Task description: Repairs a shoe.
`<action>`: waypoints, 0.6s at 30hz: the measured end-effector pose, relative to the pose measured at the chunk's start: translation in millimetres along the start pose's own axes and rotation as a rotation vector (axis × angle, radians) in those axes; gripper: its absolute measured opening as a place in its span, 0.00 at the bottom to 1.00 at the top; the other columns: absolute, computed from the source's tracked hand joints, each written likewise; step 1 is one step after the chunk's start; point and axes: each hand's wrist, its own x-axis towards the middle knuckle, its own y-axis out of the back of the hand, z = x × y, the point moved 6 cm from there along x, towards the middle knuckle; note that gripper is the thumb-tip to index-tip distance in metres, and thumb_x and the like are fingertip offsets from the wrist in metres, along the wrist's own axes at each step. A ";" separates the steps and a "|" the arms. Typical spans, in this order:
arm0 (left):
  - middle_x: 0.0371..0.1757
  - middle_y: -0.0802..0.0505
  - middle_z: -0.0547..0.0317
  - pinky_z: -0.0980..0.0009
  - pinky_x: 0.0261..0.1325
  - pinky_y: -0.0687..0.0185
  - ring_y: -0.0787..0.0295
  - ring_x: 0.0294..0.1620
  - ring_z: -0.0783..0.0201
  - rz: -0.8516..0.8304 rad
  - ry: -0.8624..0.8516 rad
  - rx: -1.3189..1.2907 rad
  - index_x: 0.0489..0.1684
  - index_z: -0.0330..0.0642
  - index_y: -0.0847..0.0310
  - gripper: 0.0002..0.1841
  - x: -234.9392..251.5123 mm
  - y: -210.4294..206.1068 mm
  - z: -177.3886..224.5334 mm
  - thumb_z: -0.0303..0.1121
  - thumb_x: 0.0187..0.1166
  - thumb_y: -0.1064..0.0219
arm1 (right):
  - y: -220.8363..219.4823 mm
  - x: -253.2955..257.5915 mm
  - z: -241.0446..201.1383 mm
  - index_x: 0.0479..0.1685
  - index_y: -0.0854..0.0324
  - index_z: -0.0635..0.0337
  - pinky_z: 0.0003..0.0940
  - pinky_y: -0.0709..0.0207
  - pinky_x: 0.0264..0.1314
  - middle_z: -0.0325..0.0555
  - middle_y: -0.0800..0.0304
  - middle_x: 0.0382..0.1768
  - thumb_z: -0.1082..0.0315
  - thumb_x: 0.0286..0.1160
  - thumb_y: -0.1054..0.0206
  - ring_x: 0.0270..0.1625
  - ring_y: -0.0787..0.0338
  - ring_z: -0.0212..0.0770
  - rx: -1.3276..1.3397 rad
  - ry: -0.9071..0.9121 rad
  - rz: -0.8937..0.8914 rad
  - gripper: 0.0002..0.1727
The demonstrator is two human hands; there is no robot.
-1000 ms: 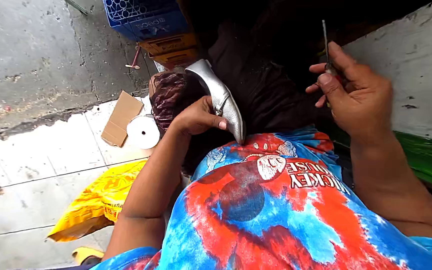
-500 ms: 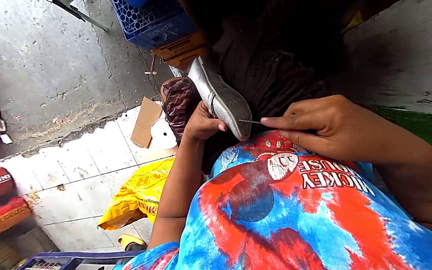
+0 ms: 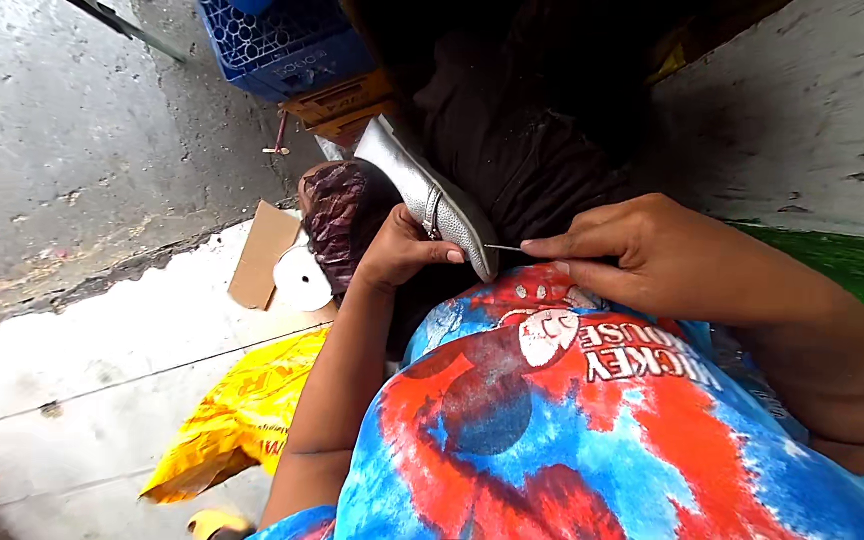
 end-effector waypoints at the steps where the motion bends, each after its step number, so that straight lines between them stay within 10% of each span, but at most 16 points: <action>1: 0.46 0.02 0.74 0.73 0.55 0.09 0.06 0.47 0.77 0.024 0.064 0.060 0.49 0.57 0.09 0.20 -1.2 -2.4 -1.8 0.36 0.57 0.12 | -0.1 -2.1 0.9 0.60 0.06 0.46 0.16 0.24 0.31 0.30 0.12 0.30 0.63 0.78 0.37 0.31 0.17 0.20 -0.024 -0.021 -0.010 0.17; 6: 0.38 0.02 0.71 0.73 0.52 0.08 0.05 0.41 0.76 -0.057 0.278 0.152 0.41 0.51 0.08 0.17 7.8 -14.1 -16.7 0.25 0.54 0.15 | -2.0 -14.1 5.1 0.64 0.08 0.53 0.35 0.18 0.48 0.48 0.06 0.38 0.65 0.84 0.42 0.42 0.10 0.38 0.029 -0.229 -0.142 0.19; 18: 0.33 0.04 0.74 0.78 0.49 0.10 0.08 0.37 0.80 -0.005 0.301 0.085 0.36 0.47 0.10 0.13 30.4 -10.4 -25.2 0.22 0.58 0.17 | -15.5 -7.0 10.3 0.61 0.08 0.62 0.17 0.25 0.41 0.47 0.10 0.31 0.72 0.76 0.39 0.35 0.17 0.27 0.055 -0.316 0.057 0.19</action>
